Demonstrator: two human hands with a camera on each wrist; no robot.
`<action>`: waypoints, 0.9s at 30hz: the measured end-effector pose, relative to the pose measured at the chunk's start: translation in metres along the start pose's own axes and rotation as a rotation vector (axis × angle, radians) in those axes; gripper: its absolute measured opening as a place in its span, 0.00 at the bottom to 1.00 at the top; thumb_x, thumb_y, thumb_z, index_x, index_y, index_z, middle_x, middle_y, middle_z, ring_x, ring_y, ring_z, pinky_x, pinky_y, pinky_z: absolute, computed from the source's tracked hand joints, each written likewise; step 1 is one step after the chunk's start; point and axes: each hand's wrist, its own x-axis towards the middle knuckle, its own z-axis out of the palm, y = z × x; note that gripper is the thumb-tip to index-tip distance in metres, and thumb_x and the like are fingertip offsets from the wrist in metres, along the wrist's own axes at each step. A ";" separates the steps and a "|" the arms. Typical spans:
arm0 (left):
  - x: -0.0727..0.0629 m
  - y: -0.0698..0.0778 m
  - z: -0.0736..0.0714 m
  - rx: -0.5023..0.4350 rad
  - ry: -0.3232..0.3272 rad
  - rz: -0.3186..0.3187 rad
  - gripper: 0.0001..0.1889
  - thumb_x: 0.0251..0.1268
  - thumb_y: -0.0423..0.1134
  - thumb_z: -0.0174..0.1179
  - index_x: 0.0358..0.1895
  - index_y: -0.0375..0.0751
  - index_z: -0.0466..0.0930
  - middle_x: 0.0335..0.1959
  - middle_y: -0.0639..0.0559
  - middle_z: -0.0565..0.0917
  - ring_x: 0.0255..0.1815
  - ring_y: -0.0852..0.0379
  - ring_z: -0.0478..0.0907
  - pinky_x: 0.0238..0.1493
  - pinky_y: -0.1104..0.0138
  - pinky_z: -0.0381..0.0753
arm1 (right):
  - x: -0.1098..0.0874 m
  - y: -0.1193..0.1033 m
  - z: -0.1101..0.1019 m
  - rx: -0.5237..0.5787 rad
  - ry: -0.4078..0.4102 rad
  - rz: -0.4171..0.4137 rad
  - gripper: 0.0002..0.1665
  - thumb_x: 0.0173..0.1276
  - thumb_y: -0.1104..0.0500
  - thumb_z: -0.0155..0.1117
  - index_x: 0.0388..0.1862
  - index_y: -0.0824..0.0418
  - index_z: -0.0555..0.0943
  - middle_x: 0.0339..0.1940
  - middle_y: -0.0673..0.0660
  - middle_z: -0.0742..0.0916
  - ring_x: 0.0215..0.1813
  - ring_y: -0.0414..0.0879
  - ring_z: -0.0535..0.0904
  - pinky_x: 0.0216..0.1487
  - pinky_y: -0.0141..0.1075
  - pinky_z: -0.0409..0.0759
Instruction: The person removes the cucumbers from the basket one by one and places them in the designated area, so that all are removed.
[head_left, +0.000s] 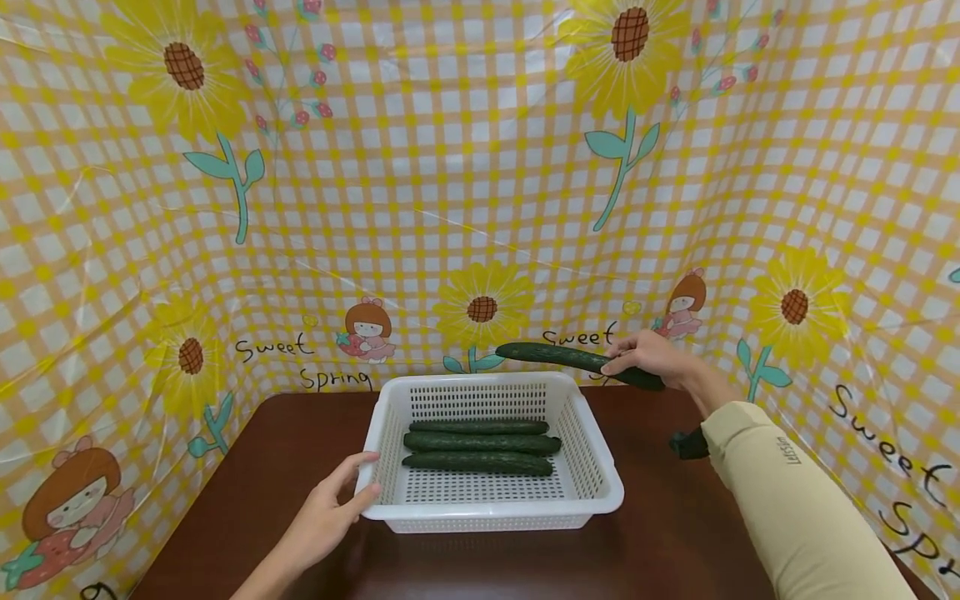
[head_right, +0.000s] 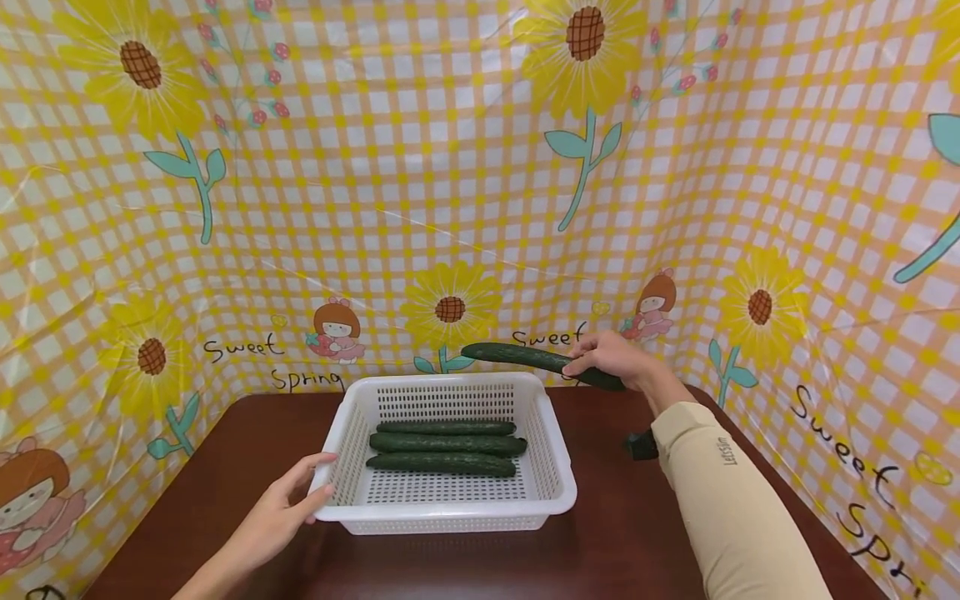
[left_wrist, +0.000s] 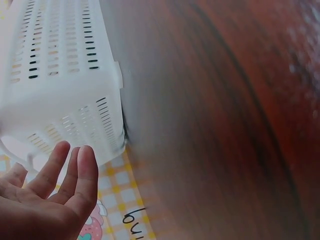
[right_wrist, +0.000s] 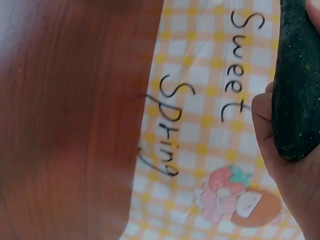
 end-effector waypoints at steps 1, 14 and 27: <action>0.000 0.000 0.000 -0.001 -0.003 0.006 0.24 0.69 0.44 0.65 0.67 0.54 0.74 0.49 0.48 0.83 0.39 0.60 0.77 0.33 0.67 0.79 | -0.002 0.003 -0.002 -0.005 0.006 0.003 0.30 0.68 0.49 0.69 0.59 0.70 0.80 0.72 0.74 0.71 0.74 0.70 0.61 0.69 0.62 0.66; 0.006 0.002 0.003 -0.013 -0.006 0.003 0.23 0.69 0.44 0.65 0.66 0.54 0.74 0.55 0.45 0.83 0.41 0.58 0.78 0.33 0.67 0.79 | -0.028 0.034 -0.027 -0.023 0.056 0.061 0.36 0.71 0.47 0.66 0.65 0.73 0.74 0.68 0.73 0.74 0.66 0.66 0.71 0.63 0.58 0.73; 0.007 0.001 -0.003 0.002 -0.009 0.029 0.24 0.70 0.43 0.65 0.67 0.52 0.74 0.55 0.44 0.83 0.40 0.59 0.79 0.34 0.67 0.79 | -0.046 0.066 -0.034 0.012 0.116 0.147 0.38 0.70 0.44 0.67 0.63 0.74 0.76 0.73 0.78 0.67 0.71 0.75 0.61 0.65 0.62 0.70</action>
